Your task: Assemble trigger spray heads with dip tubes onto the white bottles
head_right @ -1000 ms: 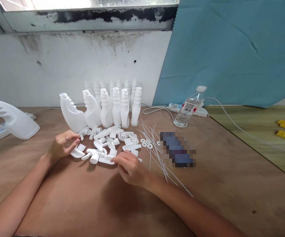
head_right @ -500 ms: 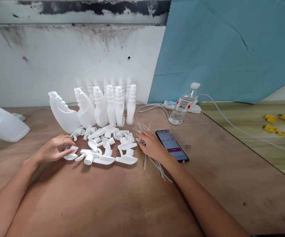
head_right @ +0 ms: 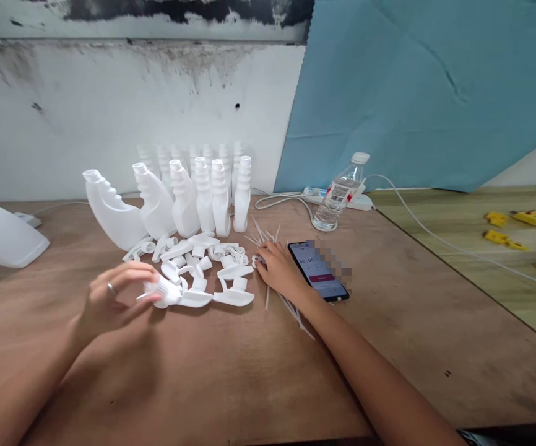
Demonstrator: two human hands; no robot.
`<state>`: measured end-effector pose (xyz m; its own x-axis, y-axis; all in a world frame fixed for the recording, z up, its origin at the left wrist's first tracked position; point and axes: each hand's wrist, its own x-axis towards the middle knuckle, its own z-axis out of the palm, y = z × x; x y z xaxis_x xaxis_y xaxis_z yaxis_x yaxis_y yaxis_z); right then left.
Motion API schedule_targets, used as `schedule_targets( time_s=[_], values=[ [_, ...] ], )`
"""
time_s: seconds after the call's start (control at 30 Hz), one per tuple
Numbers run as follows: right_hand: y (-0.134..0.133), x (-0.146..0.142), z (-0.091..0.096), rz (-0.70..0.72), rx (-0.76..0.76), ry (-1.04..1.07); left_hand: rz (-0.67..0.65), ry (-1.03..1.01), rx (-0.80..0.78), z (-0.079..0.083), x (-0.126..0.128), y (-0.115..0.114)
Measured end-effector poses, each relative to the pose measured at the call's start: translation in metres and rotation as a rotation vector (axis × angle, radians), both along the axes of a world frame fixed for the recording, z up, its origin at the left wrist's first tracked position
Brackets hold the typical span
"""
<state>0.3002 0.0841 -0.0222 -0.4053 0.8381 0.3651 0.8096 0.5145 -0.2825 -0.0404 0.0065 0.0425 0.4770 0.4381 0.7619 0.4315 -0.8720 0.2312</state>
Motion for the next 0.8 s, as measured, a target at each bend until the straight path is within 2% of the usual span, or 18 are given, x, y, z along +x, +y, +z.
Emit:
schedule_targets(
  time_s=[0.1,0.17,0.23,0.33,0.43,0.53,0.67,0.8],
  values=[
    [0.003,0.0,-0.001,-0.012,0.03,0.074,-0.037,0.026,-0.036,-0.02,0.032,-0.016],
    [0.002,-0.002,0.002,-0.018,0.048,0.12,-0.038,0.06,-0.064,-0.034,0.044,-0.022],
    [-0.001,-0.005,0.007,-0.012,0.066,0.171,-0.042,0.088,-0.072,-0.043,0.05,-0.025],
    [-0.013,-0.016,0.018,0.049,0.109,0.319,-0.034,0.091,-0.124,-0.048,0.052,-0.025],
    [-0.034,-0.032,0.028,0.177,0.133,0.469,-0.015,0.077,-0.218,-0.049,0.051,-0.025],
    [-0.058,-0.051,0.032,0.383,0.121,0.545,-0.018,0.054,-0.314,-0.053,0.052,-0.027],
    [-0.079,-0.069,0.028,0.622,0.134,0.511,0.002,0.01,-0.404,-0.061,0.053,-0.03],
    [-0.082,-0.074,0.023,0.699,0.141,0.406,-0.024,-0.011,-0.42,-0.063,0.051,-0.031]
  ],
)
